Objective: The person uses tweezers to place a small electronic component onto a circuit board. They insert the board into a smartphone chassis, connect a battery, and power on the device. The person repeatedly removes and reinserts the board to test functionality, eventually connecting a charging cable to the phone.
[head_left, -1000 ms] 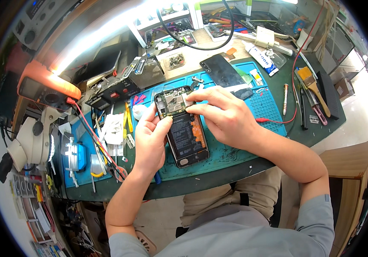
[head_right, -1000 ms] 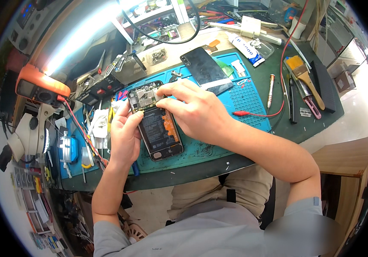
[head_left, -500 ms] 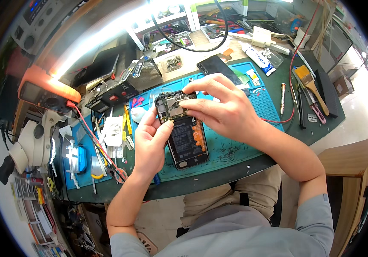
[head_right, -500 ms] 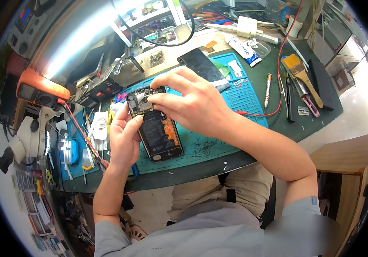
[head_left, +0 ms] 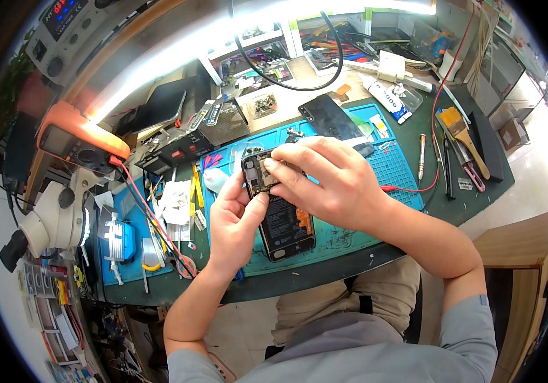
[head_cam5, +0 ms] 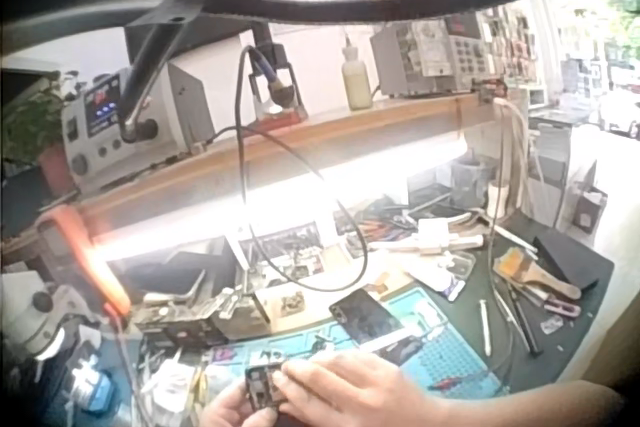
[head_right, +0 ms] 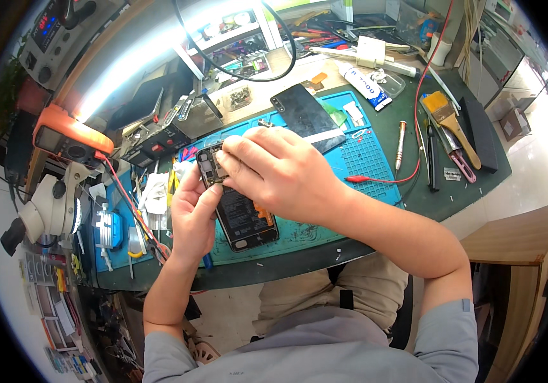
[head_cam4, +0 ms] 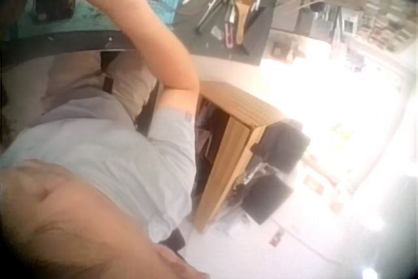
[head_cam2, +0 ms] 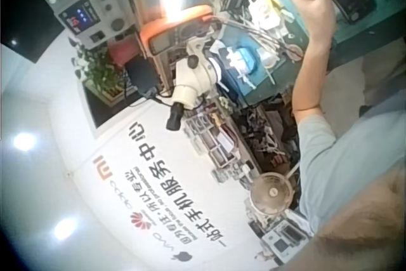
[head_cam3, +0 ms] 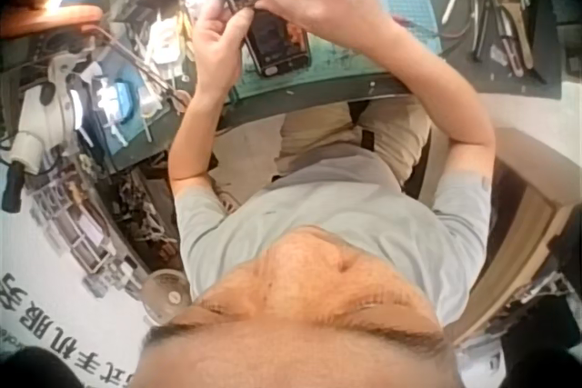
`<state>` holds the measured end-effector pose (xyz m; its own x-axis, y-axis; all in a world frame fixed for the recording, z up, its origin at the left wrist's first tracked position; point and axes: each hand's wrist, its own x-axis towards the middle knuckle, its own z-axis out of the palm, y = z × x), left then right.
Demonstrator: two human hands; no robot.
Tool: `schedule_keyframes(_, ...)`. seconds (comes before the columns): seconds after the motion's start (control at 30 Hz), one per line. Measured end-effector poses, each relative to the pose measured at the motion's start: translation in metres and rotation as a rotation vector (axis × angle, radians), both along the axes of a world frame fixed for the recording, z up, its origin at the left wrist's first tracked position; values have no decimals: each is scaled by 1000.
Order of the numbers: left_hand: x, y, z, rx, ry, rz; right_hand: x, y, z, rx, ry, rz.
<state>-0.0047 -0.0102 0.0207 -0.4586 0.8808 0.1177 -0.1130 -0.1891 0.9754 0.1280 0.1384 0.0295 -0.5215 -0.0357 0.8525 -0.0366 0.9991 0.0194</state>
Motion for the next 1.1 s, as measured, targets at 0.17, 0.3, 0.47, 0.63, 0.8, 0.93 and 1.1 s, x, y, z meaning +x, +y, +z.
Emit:
schedule_keyframes(0.17, -1, -1, 0, 8, -15, -18, 0, 0, -4, 84, -3, -26)
schedule_keyframes(0.3, 0, -1, 0, 24, -11, -18, 0, -2, -4, 76, 9, -41)
schedule_keyframes(0.47, -1, -1, -1, 22, -12, -25, -1, -2, -4, 65, 17, -31)
schedule_keyframes(0.63, -1, -1, 0, 21, -18, -38, 0, -3, -4, 52, 4, -43)
schedule_keyframes(0.8, -4, 1, -3, 20, -13, -33, 0, -5, -4, 36, -26, -67)
schedule_keyframes(0.93, -7, 0, 2, 17, -80, -74, -2, -3, -2, -47, 7, -18)
schedule_keyframes(1.1, -4, 4, 0, 27, -89, -23, -3, -3, -6, -87, -2, 17)
